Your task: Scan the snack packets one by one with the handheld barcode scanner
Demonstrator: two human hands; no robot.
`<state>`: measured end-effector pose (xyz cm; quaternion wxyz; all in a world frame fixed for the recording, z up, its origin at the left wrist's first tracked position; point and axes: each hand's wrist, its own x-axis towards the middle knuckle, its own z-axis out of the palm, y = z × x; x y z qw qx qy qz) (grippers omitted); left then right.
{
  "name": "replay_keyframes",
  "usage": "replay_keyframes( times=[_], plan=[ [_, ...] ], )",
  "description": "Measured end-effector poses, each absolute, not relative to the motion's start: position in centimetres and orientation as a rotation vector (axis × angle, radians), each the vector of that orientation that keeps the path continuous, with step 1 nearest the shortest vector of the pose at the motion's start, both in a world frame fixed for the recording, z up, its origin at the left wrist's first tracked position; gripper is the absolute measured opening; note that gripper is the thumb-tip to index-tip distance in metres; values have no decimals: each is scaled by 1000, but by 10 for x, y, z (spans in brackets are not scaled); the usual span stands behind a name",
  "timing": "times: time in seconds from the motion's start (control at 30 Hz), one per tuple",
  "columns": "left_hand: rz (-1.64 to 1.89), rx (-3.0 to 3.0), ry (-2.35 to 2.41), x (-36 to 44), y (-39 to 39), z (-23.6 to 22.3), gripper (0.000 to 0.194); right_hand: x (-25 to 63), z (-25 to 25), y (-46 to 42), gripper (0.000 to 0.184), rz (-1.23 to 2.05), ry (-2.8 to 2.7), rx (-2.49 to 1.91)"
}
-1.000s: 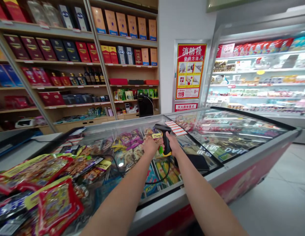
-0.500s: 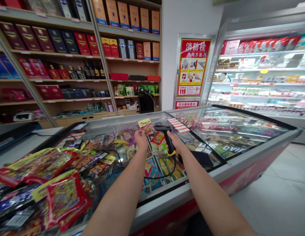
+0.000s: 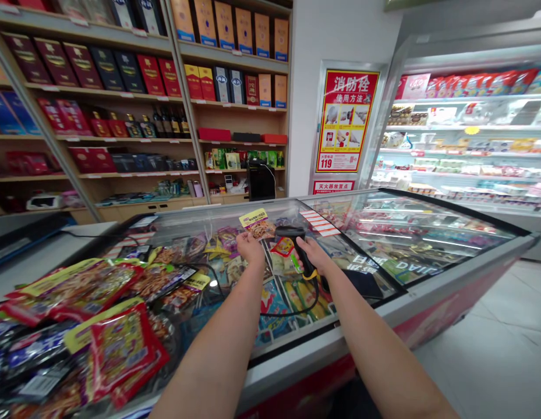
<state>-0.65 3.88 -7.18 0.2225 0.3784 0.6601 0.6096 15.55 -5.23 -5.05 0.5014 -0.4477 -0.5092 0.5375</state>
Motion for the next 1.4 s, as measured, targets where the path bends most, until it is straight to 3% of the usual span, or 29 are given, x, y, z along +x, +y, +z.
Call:
replay_keyframes(
  times=[0.23, 0.93, 1.13, 1.4],
  plan=[
    [1854, 910, 1734, -6, 44, -74, 3, 156, -50, -54, 50, 1269, -1306, -1119],
    [1844, 999, 1787, -13, 35, -70, 4, 147, -51, -53, 44, 1415, -1216, -1099],
    [1849, 1099, 1807, -69, 9, -43, 4, 115, -40, -57, 40, 1529, -1259, -1034],
    [1991, 1027, 2002, -194, -40, -7, 24, 25, -27, -60, 40, 1687, -1424, -895]
  ],
)
